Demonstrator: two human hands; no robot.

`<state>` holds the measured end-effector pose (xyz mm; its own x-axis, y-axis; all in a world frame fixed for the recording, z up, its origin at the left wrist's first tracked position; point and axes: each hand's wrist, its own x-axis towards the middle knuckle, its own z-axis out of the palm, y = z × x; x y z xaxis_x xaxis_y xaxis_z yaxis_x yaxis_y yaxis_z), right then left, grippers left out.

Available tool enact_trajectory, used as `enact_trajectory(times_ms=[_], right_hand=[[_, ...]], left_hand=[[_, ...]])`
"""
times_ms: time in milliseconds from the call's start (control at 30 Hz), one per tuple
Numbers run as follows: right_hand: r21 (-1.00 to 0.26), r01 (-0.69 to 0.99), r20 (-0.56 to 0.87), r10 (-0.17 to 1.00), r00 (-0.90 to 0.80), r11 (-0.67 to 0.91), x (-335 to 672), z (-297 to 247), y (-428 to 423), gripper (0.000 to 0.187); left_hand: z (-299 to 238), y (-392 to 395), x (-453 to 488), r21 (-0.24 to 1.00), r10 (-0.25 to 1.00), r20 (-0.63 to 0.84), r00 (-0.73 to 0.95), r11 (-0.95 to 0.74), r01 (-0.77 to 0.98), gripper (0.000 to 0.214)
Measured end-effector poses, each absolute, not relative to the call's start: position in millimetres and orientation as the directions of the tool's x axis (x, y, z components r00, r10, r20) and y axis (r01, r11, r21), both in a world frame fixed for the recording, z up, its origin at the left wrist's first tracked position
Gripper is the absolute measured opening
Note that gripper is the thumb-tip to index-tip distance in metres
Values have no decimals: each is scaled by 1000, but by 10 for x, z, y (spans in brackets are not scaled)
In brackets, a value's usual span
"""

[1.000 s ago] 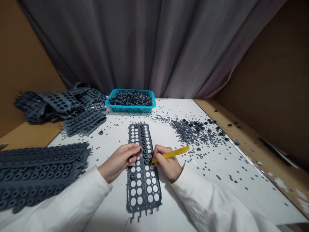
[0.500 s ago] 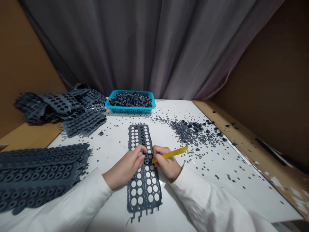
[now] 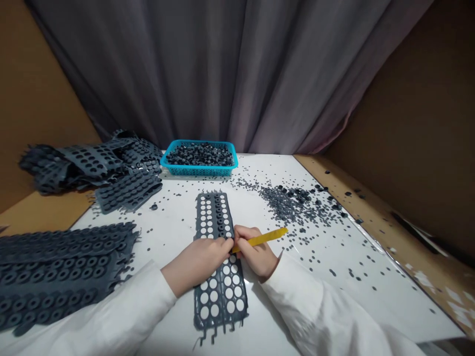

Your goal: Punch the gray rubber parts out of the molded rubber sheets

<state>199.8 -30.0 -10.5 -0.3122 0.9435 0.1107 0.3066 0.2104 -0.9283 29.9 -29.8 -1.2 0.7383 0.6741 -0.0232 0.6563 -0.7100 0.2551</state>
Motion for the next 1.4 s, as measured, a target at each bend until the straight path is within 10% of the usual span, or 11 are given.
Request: enact_trajectory(times_ms=[200, 533, 633, 900, 1133, 1233, 1400], right_hand=[[-926, 308, 119, 943, -311, 219, 2008, -138, -303, 20], [-937, 297, 94, 952, -292, 184, 1984, -113, -307, 19], [-969, 214, 67, 966, -250, 123, 1988, -127, -306, 15], [-987, 157, 22, 988, -155, 47, 2004, -198, -260, 15], [-973, 212, 44, 979, -199, 86, 1992, -175, -259, 17], [-956, 261, 70, 968, -241, 134, 1987, -138, -263, 20], [-945, 285, 80, 960, -267, 158, 1991, -116, -254, 20]], left_hand=[[-44, -309, 308, 272, 665, -13, 747, -717, 642, 26], [182, -186, 106, 873, 903, 100, 418, -281, 398, 18], [147, -178, 91, 987, 908, -84, 410, 20, 157, 21], [1, -119, 132, 836, 803, -354, 480, 502, -222, 7], [17, -98, 136, 926, 837, -311, 449, 374, -56, 28], [25, -103, 153, 967, 886, -167, 432, 62, 246, 25], [39, -100, 204, 698, 831, 68, 551, -434, 569, 7]])
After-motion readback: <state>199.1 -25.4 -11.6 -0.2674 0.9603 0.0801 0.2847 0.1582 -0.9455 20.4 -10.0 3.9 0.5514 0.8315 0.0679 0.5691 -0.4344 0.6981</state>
